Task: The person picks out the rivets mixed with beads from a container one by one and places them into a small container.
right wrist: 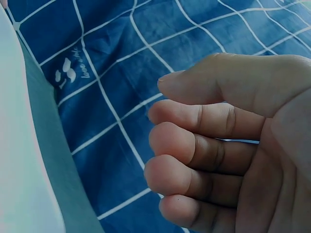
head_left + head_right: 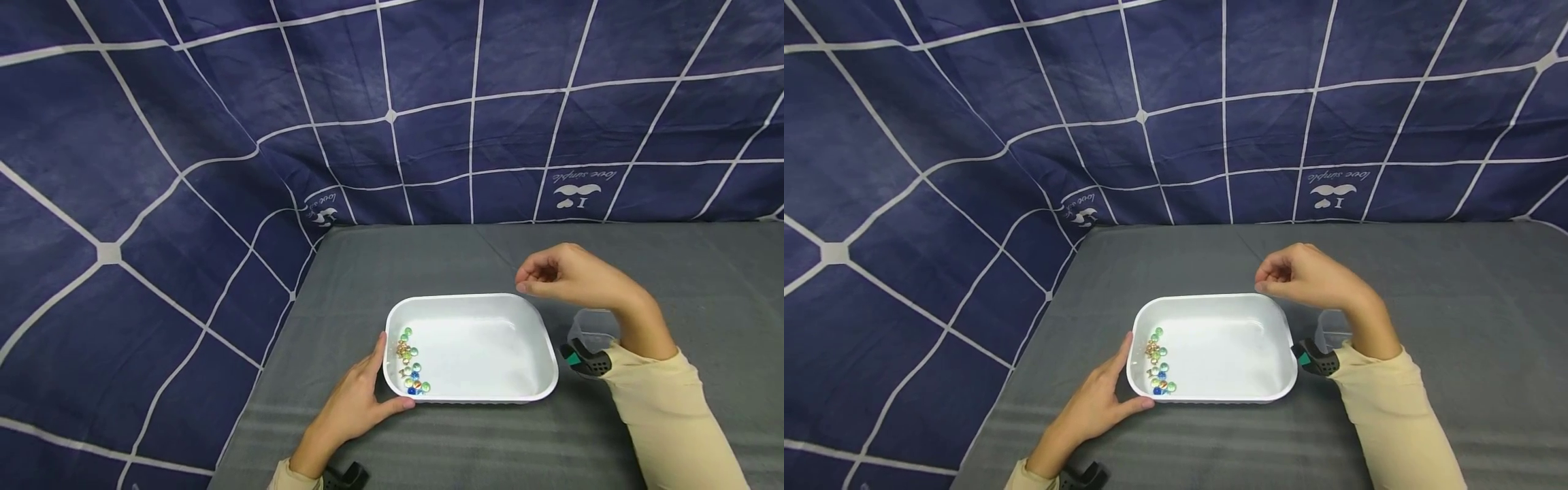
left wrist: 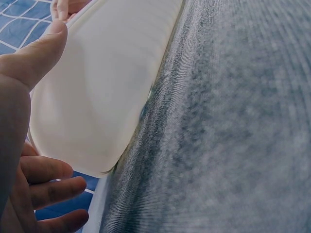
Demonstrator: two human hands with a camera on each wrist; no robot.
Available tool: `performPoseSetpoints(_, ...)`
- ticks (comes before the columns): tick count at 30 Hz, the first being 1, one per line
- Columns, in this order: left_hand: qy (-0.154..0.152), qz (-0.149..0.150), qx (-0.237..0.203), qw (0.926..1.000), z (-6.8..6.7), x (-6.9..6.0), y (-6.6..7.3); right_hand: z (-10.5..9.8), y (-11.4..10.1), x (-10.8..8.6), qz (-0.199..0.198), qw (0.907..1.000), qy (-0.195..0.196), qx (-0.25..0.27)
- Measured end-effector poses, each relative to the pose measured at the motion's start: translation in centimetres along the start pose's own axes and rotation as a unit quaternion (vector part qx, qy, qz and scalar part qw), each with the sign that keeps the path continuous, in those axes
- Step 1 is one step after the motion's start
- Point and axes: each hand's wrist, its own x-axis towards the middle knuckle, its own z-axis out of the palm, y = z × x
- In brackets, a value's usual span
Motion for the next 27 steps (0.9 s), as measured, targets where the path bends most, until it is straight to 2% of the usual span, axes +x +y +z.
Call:
performPoseSetpoints(13, 0.002, 0.001, 0.007, 1.0, 0.1, -0.1, 0.0, 2.1, 0.1, 2.7, 0.002, 0.9992, -0.036, 0.019)
performPoseSetpoints(27, -0.005, -0.01, 0.007, 0.9999, 0.0, 0.0, 0.1, 4.2, -0.5, 5.2, -0.003, 0.9988, -0.044, 0.021)
